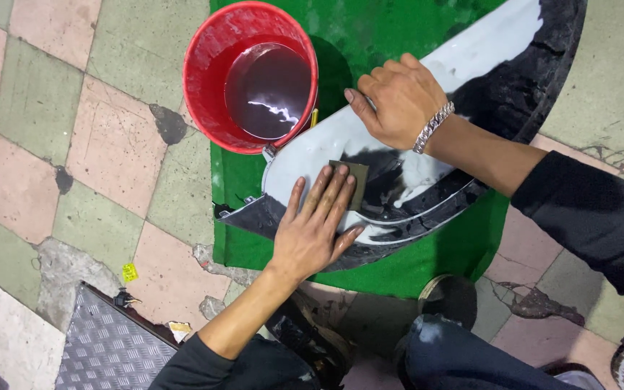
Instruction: The person sits on the floor and sands a white automotive mud flap using a sanding block. They repeatedly dip the sanding block into a red bucket of water and continue sanding the surface of the mud flap.
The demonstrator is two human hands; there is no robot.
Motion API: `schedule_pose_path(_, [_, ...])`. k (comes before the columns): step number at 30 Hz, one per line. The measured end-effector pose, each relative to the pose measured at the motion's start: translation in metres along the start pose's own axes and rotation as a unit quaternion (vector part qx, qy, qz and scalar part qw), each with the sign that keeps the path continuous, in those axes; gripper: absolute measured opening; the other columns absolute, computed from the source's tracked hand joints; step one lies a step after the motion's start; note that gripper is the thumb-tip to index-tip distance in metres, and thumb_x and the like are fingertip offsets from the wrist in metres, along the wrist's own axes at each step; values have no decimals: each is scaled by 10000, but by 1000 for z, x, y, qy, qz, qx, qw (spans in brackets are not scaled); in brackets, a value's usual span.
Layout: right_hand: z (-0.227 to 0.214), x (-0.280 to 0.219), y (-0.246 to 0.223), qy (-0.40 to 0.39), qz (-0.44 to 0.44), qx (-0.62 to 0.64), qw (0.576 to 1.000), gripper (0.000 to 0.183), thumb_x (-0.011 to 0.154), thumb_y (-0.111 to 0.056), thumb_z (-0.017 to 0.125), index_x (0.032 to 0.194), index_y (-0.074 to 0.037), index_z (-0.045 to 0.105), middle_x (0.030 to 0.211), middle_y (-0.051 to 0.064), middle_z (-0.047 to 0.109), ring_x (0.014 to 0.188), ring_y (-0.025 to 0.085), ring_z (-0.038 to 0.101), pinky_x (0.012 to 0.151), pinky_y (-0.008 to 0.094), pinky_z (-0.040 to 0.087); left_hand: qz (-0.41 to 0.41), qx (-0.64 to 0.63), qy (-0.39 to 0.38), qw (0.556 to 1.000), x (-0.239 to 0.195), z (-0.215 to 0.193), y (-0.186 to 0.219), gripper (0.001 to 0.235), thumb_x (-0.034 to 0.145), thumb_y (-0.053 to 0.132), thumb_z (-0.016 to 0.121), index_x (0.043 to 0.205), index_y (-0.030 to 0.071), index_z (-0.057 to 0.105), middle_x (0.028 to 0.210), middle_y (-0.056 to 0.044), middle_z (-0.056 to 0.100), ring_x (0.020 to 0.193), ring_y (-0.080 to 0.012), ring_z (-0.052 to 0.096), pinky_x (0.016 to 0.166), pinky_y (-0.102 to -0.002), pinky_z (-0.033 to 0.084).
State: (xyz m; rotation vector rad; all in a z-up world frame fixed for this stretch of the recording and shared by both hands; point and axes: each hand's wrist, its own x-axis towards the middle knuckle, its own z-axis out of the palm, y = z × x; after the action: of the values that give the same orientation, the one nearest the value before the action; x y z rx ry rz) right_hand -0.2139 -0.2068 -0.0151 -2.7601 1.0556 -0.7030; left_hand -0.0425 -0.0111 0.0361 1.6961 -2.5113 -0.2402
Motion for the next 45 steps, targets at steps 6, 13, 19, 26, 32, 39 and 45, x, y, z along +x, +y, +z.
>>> schedule_pose_path(6, [4, -1, 1, -15, 3, -14, 1000, 386, 1123, -332, 556, 829, -113, 677, 756, 71, 652, 721, 261, 606, 841, 367, 443, -46, 3, 42, 998, 42, -4, 3, 750, 1016, 507, 573, 1562, 22, 403, 1653, -118, 350, 1565, -286, 236, 1282, -541, 153])
schedule_pose_path(13, [2, -2, -1, 2, -3, -2, 1000, 373, 1120, -321, 561, 833, -107, 664, 750, 75, 627, 706, 270, 585, 828, 371, 440, -67, 60, 12, 996, 12, -8, 2, 735, 1040, 527, 531, 1598, 73, 382, 1683, -95, 262, 1575, -285, 188, 1278, -535, 125])
schedule_pose_path(19, [5, -2, 3, -6, -11, -14, 1000, 392, 1131, -317, 550, 825, -105, 673, 748, 70, 641, 703, 268, 597, 827, 366, 444, -78, 39, 46, 995, 47, -2, 5, 755, 1042, 532, 545, 1582, 21, 413, 1676, -83, 271, 1576, -287, 182, 1291, -534, 111])
schedule_pose_path(26, [2, -3, 1, 1, -5, -21, 1000, 386, 1134, -321, 559, 827, -115, 670, 749, 62, 643, 715, 248, 592, 847, 356, 437, -71, 63, 2, 996, 18, -10, 2, 772, 1021, 557, 558, 1605, 90, 366, 1683, -77, 285, 1575, -270, 193, 1277, -519, 126])
schedule_pose_path(32, [6, -3, 2, 1, -8, -30, 1000, 387, 1142, -339, 544, 866, -121, 704, 767, 57, 657, 723, 243, 604, 847, 350, 436, -80, 45, 44, 995, 47, -4, 3, 765, 1037, 564, 533, 1586, 44, 419, 1679, -62, 262, 1579, -285, 168, 1295, -549, 123])
schedule_pose_path(39, [3, -4, 0, 4, -9, -24, 1000, 383, 1133, -315, 558, 830, -114, 676, 757, 71, 649, 705, 262, 591, 842, 363, 436, -72, 45, 20, 996, 28, -12, 5, 763, 1022, 549, 549, 1579, 46, 410, 1674, -77, 293, 1573, -288, 195, 1281, -541, 125])
schedule_pose_path(45, [5, -2, 1, 6, -11, -30, 999, 388, 1138, -322, 547, 838, -114, 678, 761, 71, 654, 714, 261, 604, 837, 357, 438, -79, 38, 42, 995, 41, -9, 4, 756, 1031, 549, 553, 1583, 51, 417, 1677, -74, 275, 1578, -287, 192, 1291, -534, 132])
